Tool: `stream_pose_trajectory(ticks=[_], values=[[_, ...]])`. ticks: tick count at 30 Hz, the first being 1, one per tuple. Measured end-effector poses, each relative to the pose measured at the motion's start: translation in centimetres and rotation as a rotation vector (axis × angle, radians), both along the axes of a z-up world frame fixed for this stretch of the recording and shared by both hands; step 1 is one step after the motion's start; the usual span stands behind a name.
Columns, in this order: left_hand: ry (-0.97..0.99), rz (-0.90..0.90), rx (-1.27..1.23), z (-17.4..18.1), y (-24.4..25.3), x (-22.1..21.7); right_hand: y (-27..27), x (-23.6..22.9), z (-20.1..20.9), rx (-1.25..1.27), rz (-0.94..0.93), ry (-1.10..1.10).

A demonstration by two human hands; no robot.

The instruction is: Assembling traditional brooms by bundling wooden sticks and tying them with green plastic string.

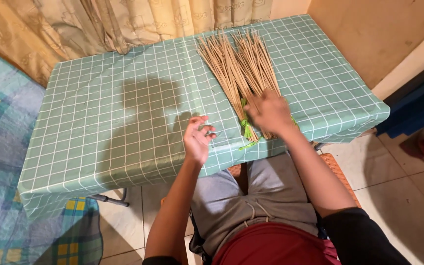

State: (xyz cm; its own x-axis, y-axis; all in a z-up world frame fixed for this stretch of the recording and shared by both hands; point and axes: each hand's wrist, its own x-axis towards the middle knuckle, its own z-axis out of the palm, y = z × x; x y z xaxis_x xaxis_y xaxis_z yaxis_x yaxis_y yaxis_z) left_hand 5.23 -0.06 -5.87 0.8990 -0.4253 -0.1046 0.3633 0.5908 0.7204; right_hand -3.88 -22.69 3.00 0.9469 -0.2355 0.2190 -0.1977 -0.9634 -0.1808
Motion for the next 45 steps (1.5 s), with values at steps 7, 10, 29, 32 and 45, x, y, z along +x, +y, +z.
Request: stream_pose_trajectory(ticks=[7, 10, 29, 32, 45], values=[[-0.025, -0.067, 0.057, -1.2, -1.1, -0.6, -7.1, -1.9, -1.2, 0.154, -0.323, -0.067], [-0.043, -0.118, 0.081, -1.0, -1.5, -1.3, -2.6, -4.2, 3.7, 0.322, -0.317, 0.147], [-0.107, -0.007, 0.184, -1.6, -0.8, -0.8, -12.9, -1.5, -8.0, 0.947, -0.268, -0.506], [-0.102, 0.008, 0.178, -1.1, -0.8, -0.9, -13.2, -1.7, -7.7, 0.679, -0.303, -0.58], [-0.379, 0.141, 0.431, -3.3, -1.3, -0.2, -2.7, -0.7, -1.9, 0.498, 0.165, -0.746]])
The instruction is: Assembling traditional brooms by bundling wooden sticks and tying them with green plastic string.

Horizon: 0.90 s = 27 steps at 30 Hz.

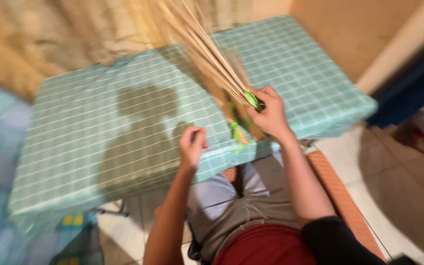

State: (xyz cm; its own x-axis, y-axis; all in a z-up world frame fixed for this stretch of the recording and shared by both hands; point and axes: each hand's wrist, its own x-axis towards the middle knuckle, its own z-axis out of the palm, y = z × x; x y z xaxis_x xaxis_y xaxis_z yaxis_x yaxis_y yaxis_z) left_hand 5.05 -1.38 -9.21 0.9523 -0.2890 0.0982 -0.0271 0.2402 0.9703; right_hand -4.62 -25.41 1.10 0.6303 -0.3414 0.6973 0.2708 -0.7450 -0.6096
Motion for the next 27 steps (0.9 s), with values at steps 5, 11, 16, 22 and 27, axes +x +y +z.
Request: stream_pose_trajectory(ticks=[5, 11, 16, 22, 27], values=[[0.087, -0.044, -0.124, 2.3, 0.6, -0.3, 5.1, 0.3, 0.0, -0.103, 0.227, 0.003], [0.245, -0.171, -0.269, 2.6, 2.5, 1.3, 9.2, -0.2, -1.7, -0.17, 0.365, 0.021], [0.232, -0.037, -0.334, 4.4, 3.3, 0.9, 5.9, 0.2, -3.1, -0.375, 0.12, 0.003], [0.101, -0.056, -0.38, 3.4, 2.1, 0.6, 4.7, 0.3, -4.6, -0.302, 0.046, -0.012], [0.0, -0.07, -0.401, 4.6, 2.4, -0.2, 3.8, 1.9, -7.7, -0.414, -0.047, -0.105]])
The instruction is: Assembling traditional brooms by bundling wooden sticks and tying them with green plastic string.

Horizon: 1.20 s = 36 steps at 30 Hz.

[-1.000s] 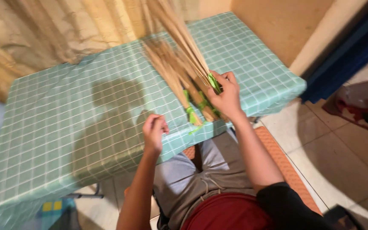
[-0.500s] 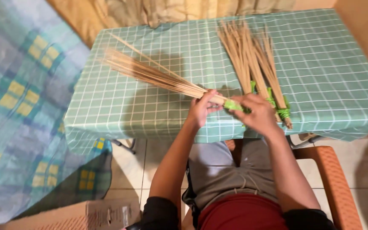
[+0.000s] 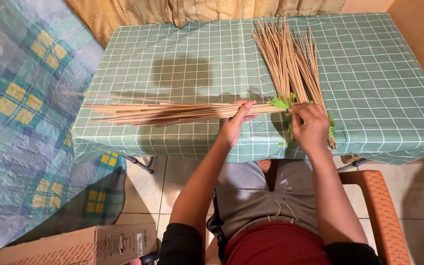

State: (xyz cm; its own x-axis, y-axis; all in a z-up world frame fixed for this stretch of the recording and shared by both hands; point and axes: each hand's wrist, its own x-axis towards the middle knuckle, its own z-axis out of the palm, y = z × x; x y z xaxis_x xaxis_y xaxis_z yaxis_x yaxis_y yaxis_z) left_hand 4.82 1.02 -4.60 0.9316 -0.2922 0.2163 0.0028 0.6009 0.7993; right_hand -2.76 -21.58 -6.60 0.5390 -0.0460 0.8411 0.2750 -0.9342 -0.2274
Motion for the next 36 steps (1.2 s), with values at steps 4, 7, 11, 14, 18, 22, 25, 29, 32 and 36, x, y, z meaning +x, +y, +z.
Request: stream_pose_trajectory(ticks=[4, 7, 11, 14, 18, 22, 25, 29, 32, 36], values=[[0.063, 0.019, -0.014, -0.2, -0.3, -0.1, 0.9, 0.9, -1.0, -0.035, -0.101, -0.058], [0.072, 0.031, -0.03, -0.4, -0.2, 0.0, 1.9, 0.8, -1.0, -0.086, -0.142, -0.038], [0.1, 0.037, -0.056, 0.1, 0.2, -0.1, 3.9, -0.6, 1.7, -0.073, -0.119, -0.056], [0.147, -0.011, -0.087, -1.1, 0.0, 0.8, 3.7, -0.7, 2.5, -0.092, -0.108, -0.139], [0.211, -0.053, -0.093, -2.3, 0.2, 1.6, 3.2, -0.4, 1.9, -0.095, -0.151, -0.201], [0.221, -0.08, -0.05, -1.7, 0.4, 1.3, 3.5, -0.3, 1.8, -0.011, -0.155, -0.112], [0.228, -0.079, -0.043, -1.5, 0.4, 1.0, 4.6, -1.1, 3.0, 0.3, 0.044, 0.089], [0.212, -0.066, -0.052, -1.6, 0.3, 1.2, 4.9, -1.4, 3.4, 0.36, 0.065, 0.191], [0.204, -0.062, -0.048, -1.0, 0.3, 0.6, 5.0, -1.8, 3.4, 0.369, 0.009, 0.212], [0.173, -0.061, -0.033, -1.1, 0.3, 0.8, 3.9, -0.9, 0.5, 0.355, -0.085, 0.149]])
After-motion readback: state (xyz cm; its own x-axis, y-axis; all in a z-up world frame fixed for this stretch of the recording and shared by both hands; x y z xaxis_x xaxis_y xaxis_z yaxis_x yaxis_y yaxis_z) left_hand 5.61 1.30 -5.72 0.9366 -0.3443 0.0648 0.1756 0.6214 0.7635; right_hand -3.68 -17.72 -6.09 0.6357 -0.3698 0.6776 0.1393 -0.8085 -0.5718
